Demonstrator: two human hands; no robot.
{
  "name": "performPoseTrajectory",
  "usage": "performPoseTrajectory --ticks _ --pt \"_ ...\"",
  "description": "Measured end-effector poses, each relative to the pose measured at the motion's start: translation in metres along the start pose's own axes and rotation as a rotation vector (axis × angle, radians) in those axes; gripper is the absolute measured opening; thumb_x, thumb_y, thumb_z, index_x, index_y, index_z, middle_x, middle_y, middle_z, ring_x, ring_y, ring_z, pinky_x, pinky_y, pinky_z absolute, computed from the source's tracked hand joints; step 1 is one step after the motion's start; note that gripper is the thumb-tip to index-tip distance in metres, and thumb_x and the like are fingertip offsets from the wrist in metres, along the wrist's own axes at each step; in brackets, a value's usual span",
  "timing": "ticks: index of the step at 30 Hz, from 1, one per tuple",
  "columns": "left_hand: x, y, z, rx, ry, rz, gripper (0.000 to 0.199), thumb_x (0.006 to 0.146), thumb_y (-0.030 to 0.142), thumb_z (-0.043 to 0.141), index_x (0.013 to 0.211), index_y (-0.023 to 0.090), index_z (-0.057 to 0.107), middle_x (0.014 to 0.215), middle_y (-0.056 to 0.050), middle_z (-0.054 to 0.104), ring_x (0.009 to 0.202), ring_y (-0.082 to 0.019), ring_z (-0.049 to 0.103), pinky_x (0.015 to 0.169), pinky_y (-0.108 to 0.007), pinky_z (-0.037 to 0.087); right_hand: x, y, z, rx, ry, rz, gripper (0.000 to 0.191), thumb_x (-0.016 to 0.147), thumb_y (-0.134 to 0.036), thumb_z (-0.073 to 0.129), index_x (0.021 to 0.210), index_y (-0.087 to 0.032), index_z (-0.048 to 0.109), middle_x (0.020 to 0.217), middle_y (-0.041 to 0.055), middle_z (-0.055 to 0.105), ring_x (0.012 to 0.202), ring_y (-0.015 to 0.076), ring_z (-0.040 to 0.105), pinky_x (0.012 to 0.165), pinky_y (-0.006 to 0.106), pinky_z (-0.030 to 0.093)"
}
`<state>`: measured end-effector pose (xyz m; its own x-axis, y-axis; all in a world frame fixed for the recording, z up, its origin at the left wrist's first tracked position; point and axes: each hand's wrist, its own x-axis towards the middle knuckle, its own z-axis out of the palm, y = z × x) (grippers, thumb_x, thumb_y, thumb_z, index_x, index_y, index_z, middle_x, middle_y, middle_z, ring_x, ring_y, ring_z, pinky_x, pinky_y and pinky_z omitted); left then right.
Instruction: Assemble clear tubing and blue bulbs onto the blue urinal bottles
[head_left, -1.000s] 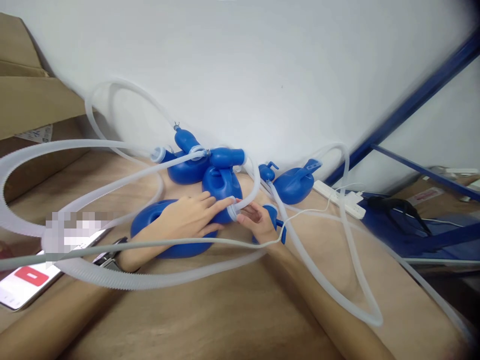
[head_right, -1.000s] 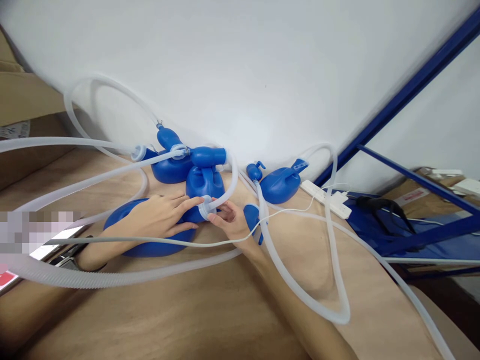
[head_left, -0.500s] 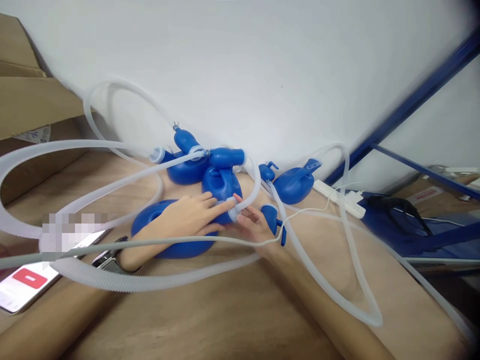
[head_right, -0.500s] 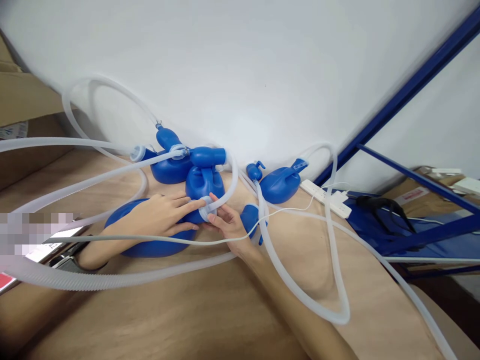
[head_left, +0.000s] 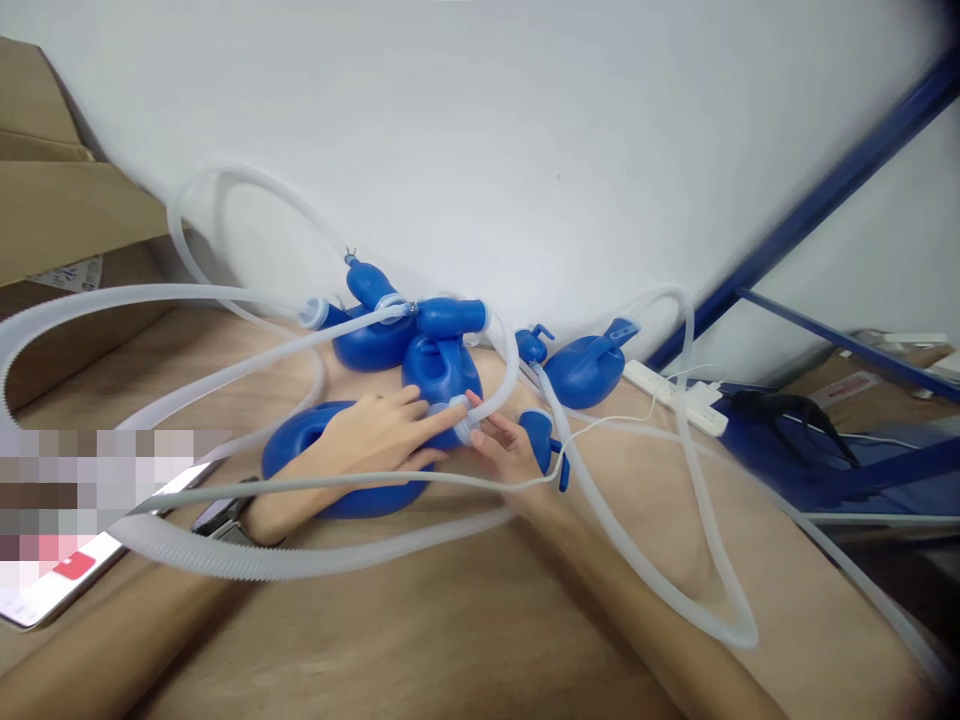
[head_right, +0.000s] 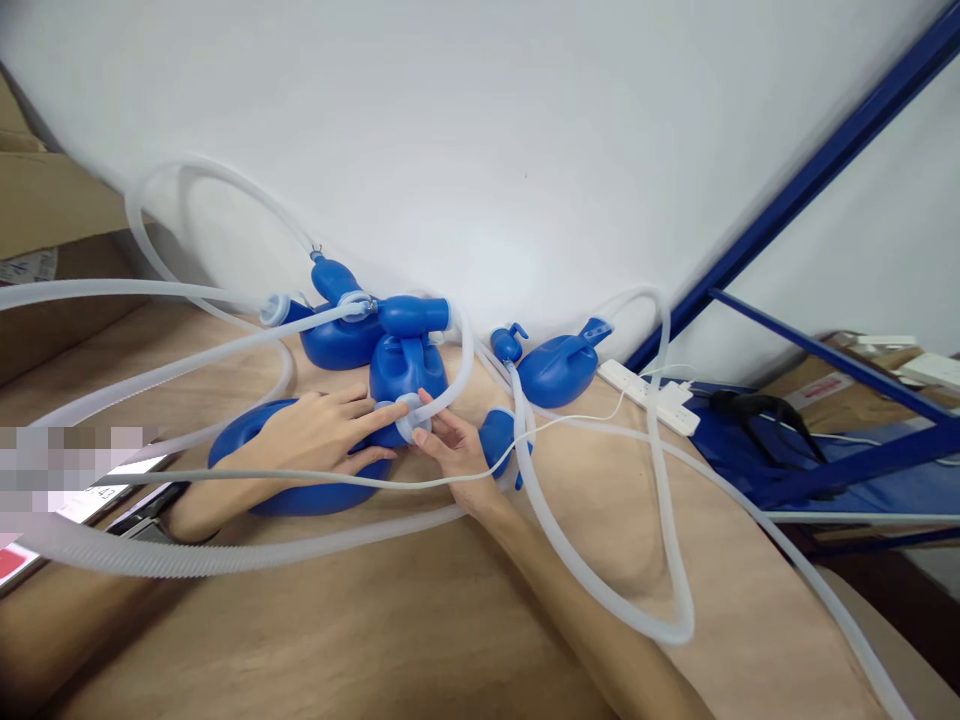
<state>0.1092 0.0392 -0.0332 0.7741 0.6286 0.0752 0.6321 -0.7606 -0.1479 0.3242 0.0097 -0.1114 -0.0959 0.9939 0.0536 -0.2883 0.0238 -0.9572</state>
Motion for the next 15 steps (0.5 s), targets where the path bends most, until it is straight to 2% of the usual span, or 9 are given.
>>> performPoseTrajectory --ticks 3,7,10,15 --pt "0.001 -0.002 0.003 -0.003 0.023 0.029 0.059 0.108 0.044 0.055 0.164 0.03 0.044 0.124 -0.011 0.071 0.108 -0.029 0.068 0.072 -0.033 0.055 0.004 0.003 -0.008 -0.016 -0.022 0.019 0.069 0.075 -0.053 0.092 0.137 -0.032 0.074 0.129 0.0049 0.081 0.116 0.0283 0.077 0.102 0.05 0.065" --pt "0.001 -0.005 0.01 0.025 0.072 0.064 0.062 0.109 0.045 0.053 0.168 0.033 0.037 0.114 -0.009 0.071 0.101 -0.027 0.067 0.064 -0.03 0.048 0.006 0.005 -0.015 0.015 -0.077 0.033 0.069 0.076 -0.055 0.092 0.138 -0.033 0.071 0.135 0.0059 0.077 0.119 0.0274 0.076 0.102 0.047 0.065" --pt "0.0 -0.005 0.013 0.03 0.109 0.075 0.061 0.11 0.046 0.052 0.168 0.036 0.035 0.117 -0.008 0.071 0.101 -0.026 0.068 0.061 -0.029 0.046 0.001 0.006 -0.011 0.036 -0.093 0.028 0.066 0.083 -0.06 0.086 0.141 -0.034 0.067 0.142 0.0072 0.073 0.125 0.0288 0.073 0.101 0.049 0.066" --pt "0.0 -0.003 0.012 0.027 0.099 0.066 0.062 0.11 0.047 0.053 0.167 0.029 0.037 0.123 -0.009 0.072 0.099 -0.026 0.072 0.071 -0.034 0.053 -0.005 0.005 0.003 0.075 -0.068 0.024 0.068 0.082 -0.059 0.087 0.141 -0.036 0.065 0.138 0.0059 0.072 0.122 0.0303 0.073 0.098 0.052 0.068"
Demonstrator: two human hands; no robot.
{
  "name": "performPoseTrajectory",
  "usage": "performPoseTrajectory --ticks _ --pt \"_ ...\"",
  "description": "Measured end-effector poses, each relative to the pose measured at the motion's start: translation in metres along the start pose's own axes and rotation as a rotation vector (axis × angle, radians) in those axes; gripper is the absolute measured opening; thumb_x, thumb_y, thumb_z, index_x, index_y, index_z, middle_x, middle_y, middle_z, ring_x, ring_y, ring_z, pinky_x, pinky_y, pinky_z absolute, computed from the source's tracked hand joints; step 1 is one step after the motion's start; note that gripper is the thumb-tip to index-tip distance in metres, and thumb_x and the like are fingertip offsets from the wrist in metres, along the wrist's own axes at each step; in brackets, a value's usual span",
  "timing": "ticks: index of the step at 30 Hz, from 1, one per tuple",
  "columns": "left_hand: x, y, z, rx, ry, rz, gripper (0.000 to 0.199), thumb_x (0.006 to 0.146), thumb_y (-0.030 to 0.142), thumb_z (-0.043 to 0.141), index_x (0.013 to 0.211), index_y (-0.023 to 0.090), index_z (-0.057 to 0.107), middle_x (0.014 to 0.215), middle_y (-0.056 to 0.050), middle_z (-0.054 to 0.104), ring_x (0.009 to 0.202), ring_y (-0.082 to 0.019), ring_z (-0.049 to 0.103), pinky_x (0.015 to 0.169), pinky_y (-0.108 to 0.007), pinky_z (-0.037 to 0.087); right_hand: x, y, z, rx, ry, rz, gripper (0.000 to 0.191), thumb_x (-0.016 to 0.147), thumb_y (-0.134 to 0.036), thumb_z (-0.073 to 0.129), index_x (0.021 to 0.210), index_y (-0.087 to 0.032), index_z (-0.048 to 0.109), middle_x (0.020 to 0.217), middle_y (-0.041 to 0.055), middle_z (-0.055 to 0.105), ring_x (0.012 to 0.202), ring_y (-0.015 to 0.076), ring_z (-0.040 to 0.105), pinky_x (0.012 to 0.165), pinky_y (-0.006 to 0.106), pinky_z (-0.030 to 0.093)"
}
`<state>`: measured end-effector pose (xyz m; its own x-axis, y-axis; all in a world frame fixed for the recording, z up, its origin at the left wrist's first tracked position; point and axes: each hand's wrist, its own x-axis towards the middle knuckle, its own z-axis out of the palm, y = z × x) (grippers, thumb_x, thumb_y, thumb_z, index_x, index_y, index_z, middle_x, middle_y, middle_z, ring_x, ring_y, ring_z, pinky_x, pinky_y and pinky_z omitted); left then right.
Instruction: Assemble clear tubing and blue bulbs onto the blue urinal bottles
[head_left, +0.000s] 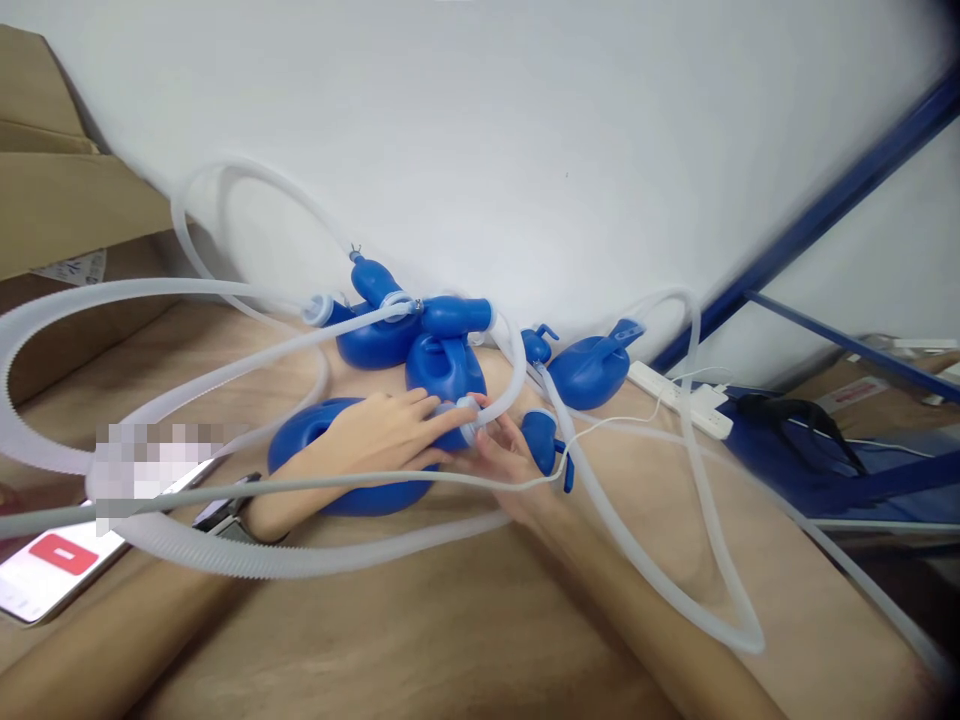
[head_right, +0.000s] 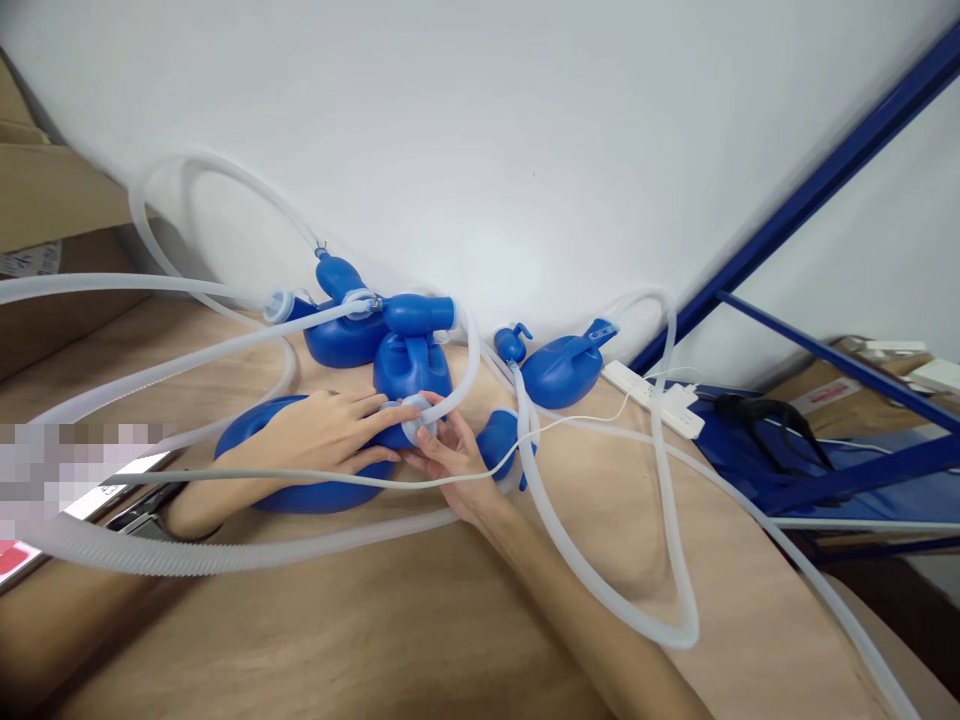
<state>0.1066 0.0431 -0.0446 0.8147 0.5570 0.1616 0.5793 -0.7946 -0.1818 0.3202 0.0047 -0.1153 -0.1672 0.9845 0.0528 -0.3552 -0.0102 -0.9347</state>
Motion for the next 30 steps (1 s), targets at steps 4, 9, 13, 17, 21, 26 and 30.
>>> performPoseTrajectory --ticks 4,9,13,17,21,26,30 --pt "0.001 0.004 -0.005 0.047 -0.054 -0.016 0.056 0.11 0.045 0.052 0.162 0.025 0.043 0.126 -0.011 0.072 0.094 -0.028 0.074 0.067 -0.036 0.053 0.001 0.0 0.005 0.059 0.046 0.008 0.07 0.077 -0.056 0.091 0.14 -0.034 0.067 0.129 0.005 0.075 0.118 0.0293 0.073 0.097 0.05 0.069" --pt "0.003 0.006 -0.008 0.047 -0.104 -0.039 0.056 0.111 0.047 0.05 0.162 0.026 0.043 0.126 -0.011 0.072 0.092 -0.028 0.076 0.063 -0.034 0.052 0.001 0.0 0.006 0.111 0.041 0.024 0.065 0.077 -0.049 0.094 0.137 -0.034 0.071 0.122 0.0017 0.076 0.111 0.0246 0.073 0.097 0.047 0.069" --pt "0.003 0.003 -0.006 0.004 -0.067 -0.03 0.055 0.111 0.049 0.051 0.161 0.026 0.045 0.126 -0.01 0.072 0.099 -0.028 0.075 0.07 -0.035 0.055 0.001 0.002 0.005 0.122 0.056 0.017 0.061 0.079 -0.047 0.093 0.135 -0.035 0.071 0.124 -0.0003 0.074 0.112 0.0206 0.072 0.097 0.042 0.069" --pt "0.002 0.002 -0.004 -0.046 -0.031 -0.059 0.066 0.108 0.052 0.057 0.166 0.025 0.038 0.128 -0.01 0.073 0.112 -0.03 0.073 0.078 -0.036 0.057 0.002 0.006 0.004 0.1 0.062 0.027 0.07 0.079 -0.051 0.093 0.142 -0.038 0.066 0.126 0.0001 0.074 0.11 0.0227 0.073 0.098 0.047 0.068" --pt "0.002 0.001 -0.005 -0.078 -0.046 -0.059 0.069 0.109 0.048 0.055 0.171 0.03 0.029 0.126 -0.008 0.074 0.115 -0.03 0.072 0.081 -0.038 0.058 0.003 0.009 0.005 0.073 0.113 0.001 0.076 0.076 -0.055 0.092 0.144 -0.037 0.062 0.127 0.0021 0.075 0.109 0.026 0.075 0.094 0.049 0.069" --pt "-0.001 -0.003 -0.005 -0.176 -0.012 -0.04 0.067 0.106 0.044 0.061 0.167 0.03 0.037 0.141 -0.01 0.071 0.116 -0.031 0.074 0.091 -0.039 0.058 0.001 0.007 0.006 -0.112 0.175 -0.042 0.069 0.078 -0.058 0.089 0.138 -0.029 0.07 0.117 0.0046 0.08 0.107 0.0277 0.076 0.093 0.049 0.068" --pt "-0.005 -0.007 -0.003 -0.217 0.033 -0.027 0.063 0.105 0.041 0.061 0.163 0.03 0.041 0.134 -0.011 0.074 0.117 -0.032 0.074 0.095 -0.041 0.057 0.005 0.001 -0.001 -0.32 0.129 -0.096 0.068 0.081 -0.061 0.085 0.138 -0.026 0.072 0.112 0.0062 0.083 0.111 0.0293 0.077 0.105 0.053 0.063"
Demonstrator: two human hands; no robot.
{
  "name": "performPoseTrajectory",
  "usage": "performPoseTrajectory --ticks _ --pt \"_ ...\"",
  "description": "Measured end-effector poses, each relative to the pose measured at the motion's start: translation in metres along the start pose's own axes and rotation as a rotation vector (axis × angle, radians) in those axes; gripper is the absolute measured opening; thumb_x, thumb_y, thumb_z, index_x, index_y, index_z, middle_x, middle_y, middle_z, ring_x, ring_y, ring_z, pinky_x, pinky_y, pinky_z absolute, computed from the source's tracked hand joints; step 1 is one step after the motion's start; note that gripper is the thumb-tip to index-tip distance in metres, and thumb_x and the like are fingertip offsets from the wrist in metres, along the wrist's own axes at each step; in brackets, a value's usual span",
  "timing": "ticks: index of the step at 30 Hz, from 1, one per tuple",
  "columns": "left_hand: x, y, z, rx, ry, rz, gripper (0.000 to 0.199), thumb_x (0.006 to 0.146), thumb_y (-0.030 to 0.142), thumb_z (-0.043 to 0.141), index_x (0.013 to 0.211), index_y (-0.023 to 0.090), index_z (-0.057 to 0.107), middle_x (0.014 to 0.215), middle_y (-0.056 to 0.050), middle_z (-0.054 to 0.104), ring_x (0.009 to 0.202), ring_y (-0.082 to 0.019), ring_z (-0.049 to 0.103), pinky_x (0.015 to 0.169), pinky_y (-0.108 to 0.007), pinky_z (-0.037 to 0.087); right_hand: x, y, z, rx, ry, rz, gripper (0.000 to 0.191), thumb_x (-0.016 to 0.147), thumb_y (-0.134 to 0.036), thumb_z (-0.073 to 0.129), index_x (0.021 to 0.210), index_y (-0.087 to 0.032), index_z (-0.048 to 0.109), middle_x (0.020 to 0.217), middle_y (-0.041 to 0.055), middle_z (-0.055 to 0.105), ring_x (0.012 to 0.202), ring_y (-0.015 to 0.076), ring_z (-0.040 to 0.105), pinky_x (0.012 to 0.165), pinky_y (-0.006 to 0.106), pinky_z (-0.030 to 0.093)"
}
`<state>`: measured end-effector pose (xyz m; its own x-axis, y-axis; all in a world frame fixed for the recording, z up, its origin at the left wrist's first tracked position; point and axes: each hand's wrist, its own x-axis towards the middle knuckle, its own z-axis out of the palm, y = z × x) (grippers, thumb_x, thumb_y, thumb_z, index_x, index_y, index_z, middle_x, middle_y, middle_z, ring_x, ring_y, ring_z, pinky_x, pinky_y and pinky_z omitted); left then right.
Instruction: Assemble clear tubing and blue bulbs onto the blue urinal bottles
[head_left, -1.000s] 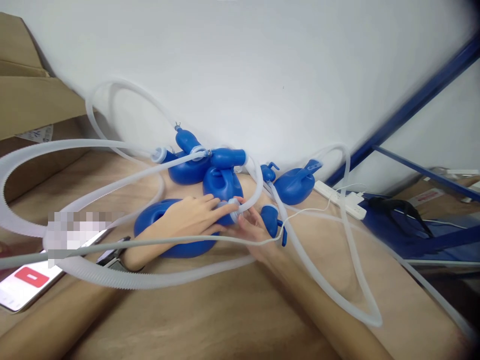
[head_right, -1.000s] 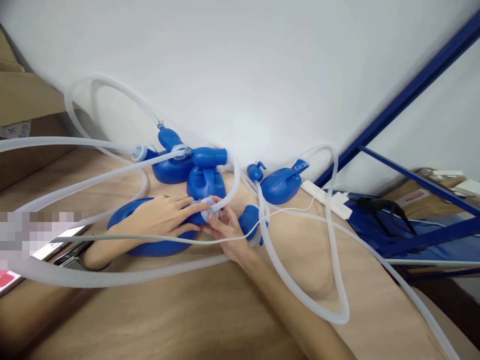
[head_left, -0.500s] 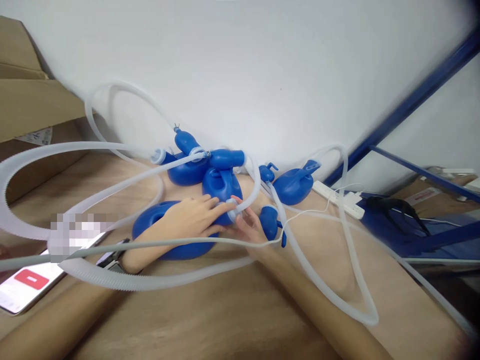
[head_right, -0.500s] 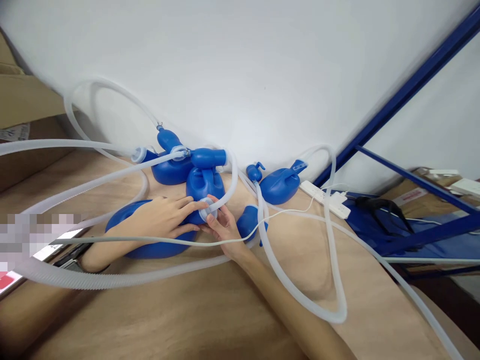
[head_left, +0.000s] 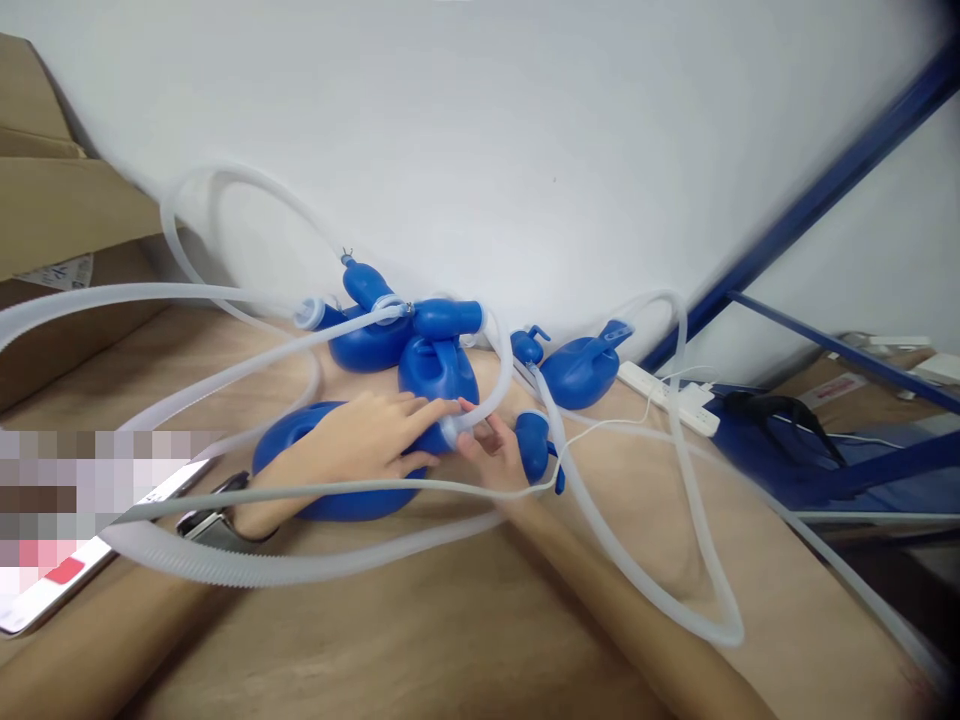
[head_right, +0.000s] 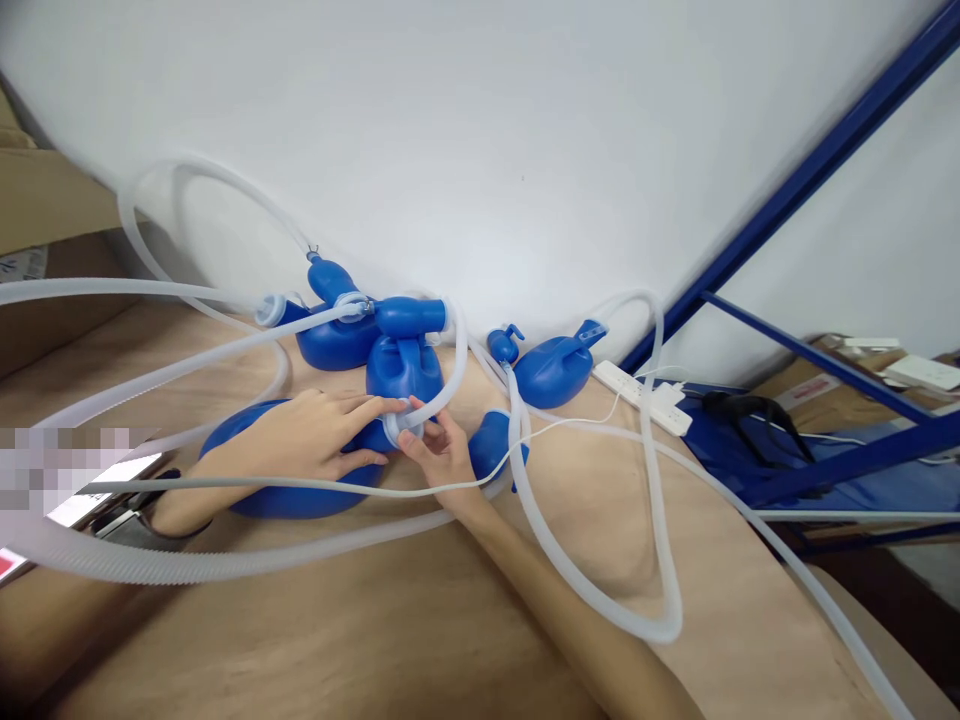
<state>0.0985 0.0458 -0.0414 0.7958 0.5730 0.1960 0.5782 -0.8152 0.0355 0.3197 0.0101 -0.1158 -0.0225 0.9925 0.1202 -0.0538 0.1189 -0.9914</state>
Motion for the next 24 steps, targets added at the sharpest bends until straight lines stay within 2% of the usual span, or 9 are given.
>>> performPoseTrajectory --ticks 3,5,8,11,14,17,19,21,24 --pt "0.0 -0.005 0.002 0.027 0.025 0.004 0.061 0.106 0.042 0.058 0.163 0.027 0.042 0.127 -0.013 0.076 0.116 -0.035 0.074 0.095 -0.044 0.057 0.012 -0.007 -0.015 -0.188 -0.146 -0.087 0.065 0.089 -0.065 0.076 0.142 -0.027 0.071 0.126 0.009 0.081 0.12 0.0315 0.076 0.111 0.056 0.058" --pt "0.001 -0.009 0.004 0.051 0.05 0.001 0.06 0.105 0.044 0.059 0.161 0.026 0.045 0.129 -0.014 0.075 0.116 -0.036 0.073 0.096 -0.046 0.056 0.022 -0.013 -0.033 -0.405 -0.222 -0.21 0.06 0.094 -0.064 0.071 0.142 -0.028 0.071 0.138 0.0099 0.077 0.131 0.033 0.071 0.119 0.058 0.052" --pt "0.003 -0.018 0.008 0.105 0.078 -0.01 0.06 0.105 0.05 0.057 0.159 0.025 0.049 0.133 -0.015 0.073 0.117 -0.035 0.071 0.097 -0.045 0.055 0.035 -0.023 -0.067 -0.814 -0.167 -0.382 0.051 0.093 -0.059 0.075 0.131 -0.025 0.077 0.131 0.0127 0.079 0.129 0.0345 0.071 0.12 0.059 0.05" --pt "0.003 -0.03 0.01 0.171 0.085 -0.018 0.061 0.107 0.053 0.053 0.16 0.024 0.048 0.127 -0.015 0.074 0.115 -0.034 0.07 0.092 -0.041 0.054 0.041 -0.032 -0.101 -1.082 -0.191 -0.32 0.052 0.1 -0.054 0.068 0.141 -0.021 0.071 0.137 0.0152 0.076 0.131 0.0342 0.069 0.118 0.057 0.051" --pt "0.001 -0.047 0.013 0.229 0.114 0.005 0.068 0.107 0.06 0.05 0.163 0.022 0.046 0.121 -0.016 0.076 0.111 -0.035 0.069 0.092 -0.043 0.051 0.038 -0.039 -0.121 -1.24 -0.414 -0.173 0.068 0.096 -0.057 0.072 0.153 -0.021 0.063 0.149 0.0171 0.069 0.138 0.0376 0.064 0.119 0.057 0.05" --pt "-0.001 -0.065 0.018 0.265 0.146 0.017 0.07 0.108 0.064 0.046 0.163 0.021 0.048 0.112 -0.016 0.076 0.103 -0.035 0.07 0.095 -0.048 0.049 0.03 -0.043 -0.123 -1.326 -0.587 -0.107 0.089 0.075 -0.068 0.087 0.15 -0.024 0.067 0.154 0.0177 0.065 0.149 0.0458 0.052 0.125 0.062 0.041" --pt "-0.002 -0.072 0.021 0.269 0.155 -0.007 0.066 0.109 0.061 0.046 0.161 0.02 0.05 0.109 -0.016 0.075 0.1 -0.035 0.071 0.094 -0.048 0.05 0.027 -0.044 -0.117 -1.386 -0.683 -0.063 0.1 0.067 -0.075 0.089 0.152 -0.027 0.065 0.159 0.0168 0.059 0.156 0.05 0.04 0.128 0.068 0.032" --pt "-0.003 -0.073 0.021 0.253 0.162 -0.041 0.063 0.108 0.057 0.048 0.159 0.02 0.051 0.111 -0.016 0.074 0.101 -0.036 0.071 0.092 -0.048 0.051 0.027 -0.043 -0.112 -1.416 -0.732 -0.045 0.099 0.064 -0.076 0.089 0.149 -0.031 0.067 0.161 0.0149 0.057 0.158 0.0509 0.036 0.128 0.071 0.029" --pt "-0.004 -0.062 0.016 0.149 0.164 -0.05 0.057 0.105 0.053 0.055 0.151 0.02 0.056 0.117 -0.016 0.073 0.104 -0.036 0.071 0.093 -0.047 0.052 0.029 -0.042 -0.107 -1.428 -0.735 -0.038 0.084 0.064 -0.071 0.091 0.136 -0.032 0.075 0.157 0.0129 0.06 0.158 0.0505 0.035 0.128 0.071 0.028"
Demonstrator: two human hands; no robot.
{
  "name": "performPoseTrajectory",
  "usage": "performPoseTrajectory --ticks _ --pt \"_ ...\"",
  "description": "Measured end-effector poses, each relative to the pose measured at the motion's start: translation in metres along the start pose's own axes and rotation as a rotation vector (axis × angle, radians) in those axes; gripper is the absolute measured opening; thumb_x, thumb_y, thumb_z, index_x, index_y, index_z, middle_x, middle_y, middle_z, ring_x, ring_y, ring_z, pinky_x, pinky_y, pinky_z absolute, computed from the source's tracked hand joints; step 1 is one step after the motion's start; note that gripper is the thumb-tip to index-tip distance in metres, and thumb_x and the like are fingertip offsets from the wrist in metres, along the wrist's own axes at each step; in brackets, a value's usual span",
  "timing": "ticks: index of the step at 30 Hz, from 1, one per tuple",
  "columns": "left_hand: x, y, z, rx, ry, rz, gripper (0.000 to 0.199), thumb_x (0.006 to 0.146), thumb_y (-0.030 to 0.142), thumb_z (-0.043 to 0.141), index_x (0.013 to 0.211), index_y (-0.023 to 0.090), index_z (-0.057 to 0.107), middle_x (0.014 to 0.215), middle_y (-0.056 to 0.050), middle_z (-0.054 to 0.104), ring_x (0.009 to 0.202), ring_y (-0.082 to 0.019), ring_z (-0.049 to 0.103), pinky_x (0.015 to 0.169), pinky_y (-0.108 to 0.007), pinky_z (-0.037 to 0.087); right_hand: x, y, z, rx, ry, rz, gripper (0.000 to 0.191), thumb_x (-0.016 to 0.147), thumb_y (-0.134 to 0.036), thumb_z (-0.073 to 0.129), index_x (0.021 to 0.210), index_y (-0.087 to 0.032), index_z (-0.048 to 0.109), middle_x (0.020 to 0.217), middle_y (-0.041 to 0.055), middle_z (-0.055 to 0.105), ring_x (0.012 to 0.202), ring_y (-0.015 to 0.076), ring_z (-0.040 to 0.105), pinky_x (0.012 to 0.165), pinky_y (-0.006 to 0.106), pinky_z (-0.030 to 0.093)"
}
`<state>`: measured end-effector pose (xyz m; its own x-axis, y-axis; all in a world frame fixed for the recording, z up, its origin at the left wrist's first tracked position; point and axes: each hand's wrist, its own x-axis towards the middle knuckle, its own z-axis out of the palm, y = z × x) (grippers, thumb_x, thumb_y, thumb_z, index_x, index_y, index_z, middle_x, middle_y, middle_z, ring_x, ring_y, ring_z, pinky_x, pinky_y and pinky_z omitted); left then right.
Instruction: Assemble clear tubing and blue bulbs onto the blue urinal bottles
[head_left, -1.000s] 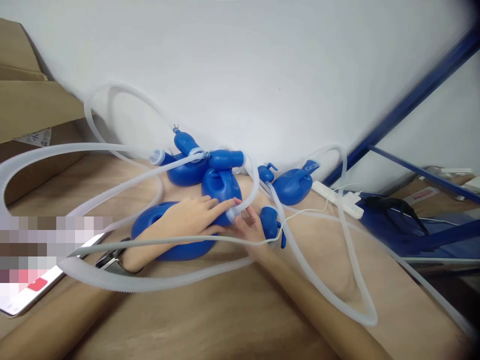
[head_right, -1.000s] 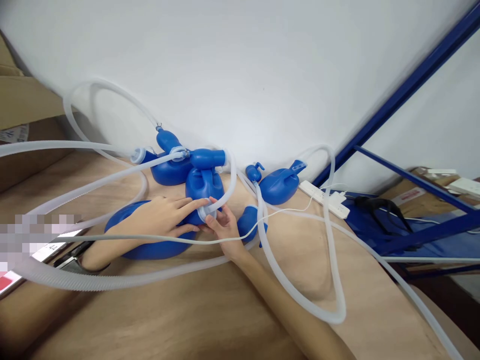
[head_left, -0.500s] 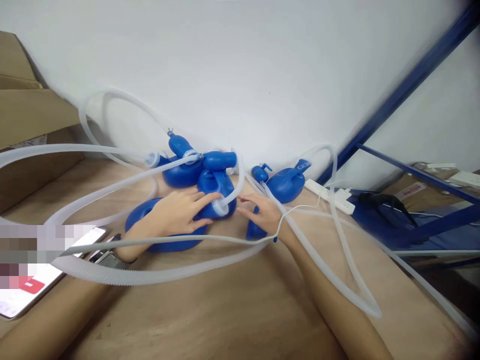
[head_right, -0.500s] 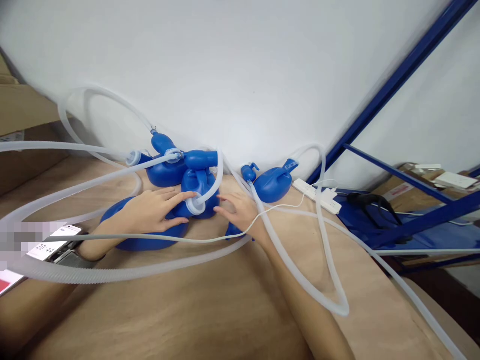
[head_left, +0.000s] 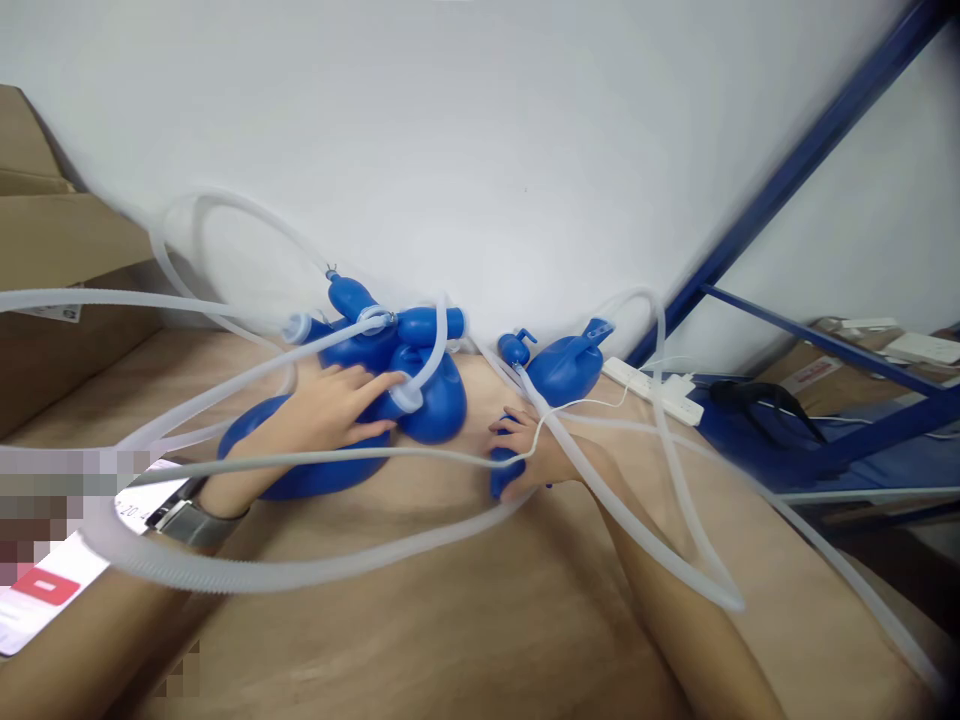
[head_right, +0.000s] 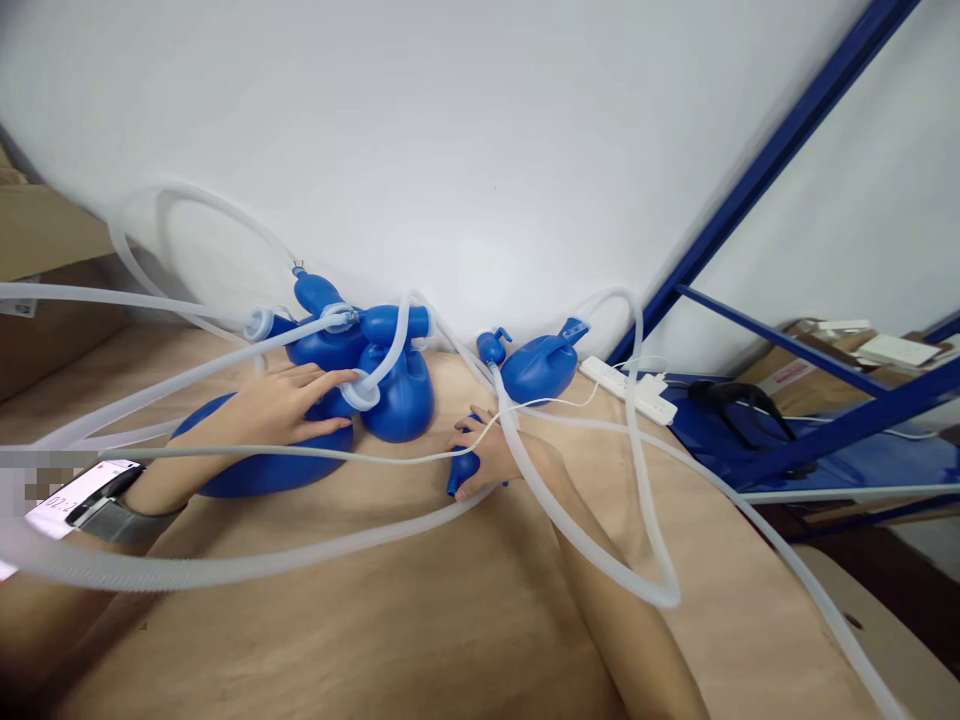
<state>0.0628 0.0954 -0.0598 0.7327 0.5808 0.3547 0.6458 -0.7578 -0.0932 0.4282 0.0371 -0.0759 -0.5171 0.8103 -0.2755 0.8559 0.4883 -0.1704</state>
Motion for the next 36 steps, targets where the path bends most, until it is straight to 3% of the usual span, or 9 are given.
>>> performPoseTrajectory --ticks 5,8,11,14,19,23,26,31,36 --pt "0.003 0.028 -0.016 -0.211 -0.013 -0.035 0.041 0.099 0.056 0.064 0.123 0.023 0.064 0.123 -0.012 0.072 0.105 -0.031 0.072 0.093 -0.042 0.054 -0.007 -0.005 -0.003 0.044 -0.047 0.014 0.09 0.061 -0.073 0.092 0.137 -0.027 0.075 0.163 0.0169 0.054 0.162 0.0547 0.025 0.13 0.074 0.017" --pt "0.006 0.037 -0.017 -0.22 -0.01 -0.061 0.038 0.104 0.056 0.057 0.118 0.021 0.064 0.119 -0.011 0.071 0.102 -0.029 0.071 0.09 -0.041 0.055 -0.015 -0.021 0.0 0.122 -0.009 -0.101 0.093 0.048 -0.068 0.099 0.131 -0.03 0.079 0.163 0.0164 0.055 0.162 0.0566 0.023 0.128 0.078 0.014" --pt "0.006 0.039 -0.013 -0.191 0.002 -0.093 0.045 0.107 0.056 0.051 0.132 0.02 0.062 0.128 -0.013 0.07 0.106 -0.031 0.071 0.091 -0.044 0.056 -0.019 -0.046 0.002 0.189 0.035 -0.277 0.05 0.064 -0.048 0.099 0.109 -0.031 0.085 0.148 0.0119 0.068 0.154 0.0477 0.046 0.127 0.07 0.029" --pt "0.006 0.039 -0.01 -0.184 0.04 -0.098 0.057 0.109 0.053 0.048 0.157 0.023 0.049 0.143 -0.015 0.066 0.121 -0.034 0.067 0.101 -0.048 0.054 -0.021 -0.068 -0.008 0.221 0.05 -0.385 0.008 0.09 -0.025 0.082 0.098 -0.023 0.081 0.128 0.0099 0.078 0.119 0.029 0.073 0.108 0.044 0.053" --pt "0.007 0.04 -0.012 -0.279 0.059 -0.077 0.059 0.106 0.04 0.051 0.161 0.021 0.047 0.141 -0.015 0.068 0.134 -0.033 0.06 0.115 -0.052 0.044 -0.032 -0.087 -0.036 0.253 -0.009 -0.332 0.014 0.104 -0.031 0.065 0.105 -0.021 0.075 0.087 0.0017 0.077 0.076 0.0177 0.07 0.066 0.026 0.049" --pt "0.01 0.039 -0.013 -0.433 0.068 -0.216 0.088 0.089 0.041 0.066 0.168 0.016 0.035 0.129 -0.014 0.074 0.121 -0.033 0.067 0.111 -0.054 0.047 -0.042 -0.101 -0.043 0.31 0.025 -0.388 0.022 0.106 -0.039 0.064 0.115 -0.025 0.078 0.081 -0.0014 0.075 0.07 0.016 0.066 0.064 0.026 0.044" --pt "0.015 0.039 -0.015 -0.586 0.052 -0.343 0.098 0.083 0.058 0.073 0.164 0.013 0.044 0.12 -0.013 0.076 0.112 -0.034 0.069 0.103 -0.052 0.052 -0.043 -0.107 -0.043 0.302 0.005 -0.399 0.025 0.106 -0.039 0.063 0.123 -0.028 0.079 0.09 0.0002 0.079 0.076 0.0172 0.069 0.069 0.027 0.047" --pt "0.018 0.04 -0.022 -0.749 -0.007 -0.456 0.065 0.089 0.068 0.066 0.132 0.019 0.073 0.099 -0.007 0.075 0.093 -0.029 0.071 0.085 -0.044 0.057 -0.041 -0.102 -0.034 0.324 0.024 -0.331 0.025 0.103 -0.039 0.067 0.125 -0.035 0.08 0.099 -0.0013 0.083 0.083 0.0208 0.075 0.073 0.029 0.051" --pt "0.016 0.04 -0.032 -0.917 -0.018 -0.305 0.037 0.096 0.052 0.067 0.119 0.023 0.069 0.116 -0.008 0.077 0.106 -0.027 0.073 0.091 -0.042 0.061 -0.039 -0.083 -0.019 0.359 0.396 -0.148 0.031 0.095 -0.048 0.073 0.124 -0.039 0.081 0.099 0.001 0.083 0.095 0.0277 0.077 0.084 0.035 0.056"
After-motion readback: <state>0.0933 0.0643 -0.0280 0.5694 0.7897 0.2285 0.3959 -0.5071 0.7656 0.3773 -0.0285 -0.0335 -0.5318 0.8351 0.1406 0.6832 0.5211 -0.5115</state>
